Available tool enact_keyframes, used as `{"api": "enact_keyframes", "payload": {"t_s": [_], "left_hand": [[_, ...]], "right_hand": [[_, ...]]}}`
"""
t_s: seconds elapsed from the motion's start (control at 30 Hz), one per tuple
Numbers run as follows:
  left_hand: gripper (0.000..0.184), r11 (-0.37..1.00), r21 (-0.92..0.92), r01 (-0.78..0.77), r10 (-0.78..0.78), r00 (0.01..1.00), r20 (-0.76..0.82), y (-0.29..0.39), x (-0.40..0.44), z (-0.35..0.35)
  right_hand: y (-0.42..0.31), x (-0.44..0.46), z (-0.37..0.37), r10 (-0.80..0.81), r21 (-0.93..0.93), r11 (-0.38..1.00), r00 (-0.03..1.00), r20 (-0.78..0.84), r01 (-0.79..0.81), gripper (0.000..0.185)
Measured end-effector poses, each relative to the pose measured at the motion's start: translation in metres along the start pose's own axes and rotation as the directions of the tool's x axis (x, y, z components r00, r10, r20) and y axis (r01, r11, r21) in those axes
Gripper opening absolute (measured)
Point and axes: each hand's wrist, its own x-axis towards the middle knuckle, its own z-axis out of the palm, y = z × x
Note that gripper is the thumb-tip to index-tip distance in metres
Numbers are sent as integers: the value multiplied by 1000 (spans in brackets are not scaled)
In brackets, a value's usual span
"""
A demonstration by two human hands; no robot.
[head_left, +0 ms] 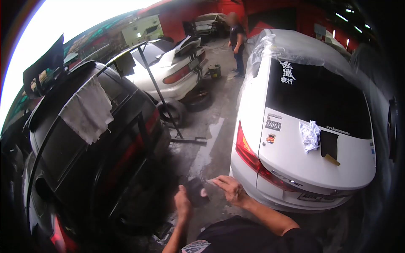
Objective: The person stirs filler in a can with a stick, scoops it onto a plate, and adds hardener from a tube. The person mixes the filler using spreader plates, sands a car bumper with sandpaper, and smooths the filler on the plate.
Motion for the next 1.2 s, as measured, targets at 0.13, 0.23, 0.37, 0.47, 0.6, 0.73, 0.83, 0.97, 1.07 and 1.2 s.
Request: {"api": "enact_keyframes", "payload": {"t_s": [0.13,0.23,0.37,0.47,0.6,0.73,0.83,0.97,1.07,1.2], "left_hand": [[55,947,241,-211,216,976,6,33,-41,42],[50,947,200,-253,278,954,-113,10,-28,42],[49,959,179,-222,254,950,-183,6,-13,27],[49,932,117,-345,363,901,-237,42,-8,28],[46,943,-24,-331,321,928,-188,69,-1,13],[30,976,-217,24,-48,993,-108,-1,4,5],[35,722,-568,395,-376,913,157,-44,-14,15],[35,788,-521,327,-315,942,115,3,-36,29],[24,878,-473,77,-97,995,-19,37,-31,29],[39,992,-22,-122,123,990,65,-6,-2,-6]], "right_hand": [[-9,-1,23,-225,-180,954,969,102,240,44],[-15,-14,28,-199,-138,966,969,149,220,45],[-19,-33,27,-200,-134,965,962,184,226,51],[2,-50,32,-149,-91,980,952,268,179,57],[11,-48,35,-126,146,984,978,169,102,61],[-36,-13,1,-224,318,923,974,-12,217,65],[-36,-19,6,-380,175,916,921,88,362,67],[19,-35,12,-250,4,967,950,186,254,69],[42,-58,20,-83,72,995,947,312,64,64],[30,-32,17,48,31,998,997,55,-50,55]]}}
